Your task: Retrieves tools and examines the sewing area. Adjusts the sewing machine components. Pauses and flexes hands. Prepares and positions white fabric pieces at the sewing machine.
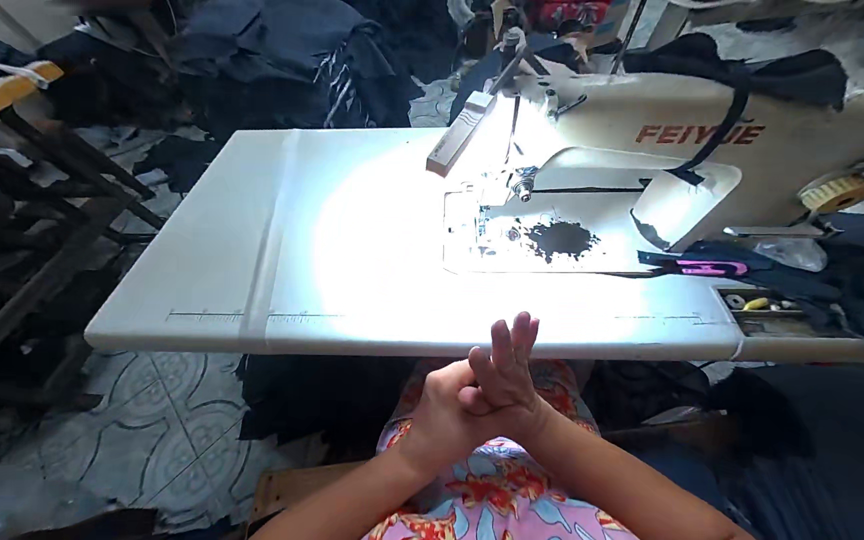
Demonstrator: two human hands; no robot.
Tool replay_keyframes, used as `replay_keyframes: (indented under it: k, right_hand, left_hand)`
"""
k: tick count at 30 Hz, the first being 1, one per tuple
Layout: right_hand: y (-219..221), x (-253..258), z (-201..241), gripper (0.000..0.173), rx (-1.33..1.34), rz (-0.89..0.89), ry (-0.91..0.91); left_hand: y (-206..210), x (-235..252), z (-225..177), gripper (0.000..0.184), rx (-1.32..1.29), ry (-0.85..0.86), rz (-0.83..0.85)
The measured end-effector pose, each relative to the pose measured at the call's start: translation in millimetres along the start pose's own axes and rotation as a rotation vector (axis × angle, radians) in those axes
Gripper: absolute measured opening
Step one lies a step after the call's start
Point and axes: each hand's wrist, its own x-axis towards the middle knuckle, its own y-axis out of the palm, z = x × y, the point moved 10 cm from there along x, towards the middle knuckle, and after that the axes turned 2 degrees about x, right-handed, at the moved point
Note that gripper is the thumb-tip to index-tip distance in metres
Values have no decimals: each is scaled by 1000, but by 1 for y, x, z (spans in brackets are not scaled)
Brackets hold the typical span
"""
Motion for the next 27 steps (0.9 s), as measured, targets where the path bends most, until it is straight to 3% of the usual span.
replay_keyframes:
  k: [3, 8, 11, 14, 18, 21, 25, 27]
  right_hand:
    - [-4, 3, -14, 57, -57, -1, 30]
    - [-20, 14, -37, 59, -180, -40, 53]
    - [-21, 12, -43, 57, -145, -28, 74]
    - [-17, 8, -49, 59, -156, 25, 95]
    - [-14, 6, -58, 65, -192, 28, 111]
    - [-11, 7, -61, 64, -155, 35, 125]
    - [-5, 6, -62, 62, -129, 54, 133]
    - [-2, 6, -64, 67, -163, 64, 134]
  left_hand:
    - [7, 11, 0, 38, 55, 53, 5]
    - [25, 33, -1, 48, -171, 15, 53]
    - [26, 42, 0, 36, -94, 8, 55]
    - [28, 42, 11, 29, -28, -62, 70]
    - [35, 39, 23, 34, -200, -157, 70]
    - [34, 42, 26, 44, -183, -206, 90]
    - [28, 45, 34, 25, -83, -303, 89]
    - [28, 42, 39, 26, -129, -323, 69]
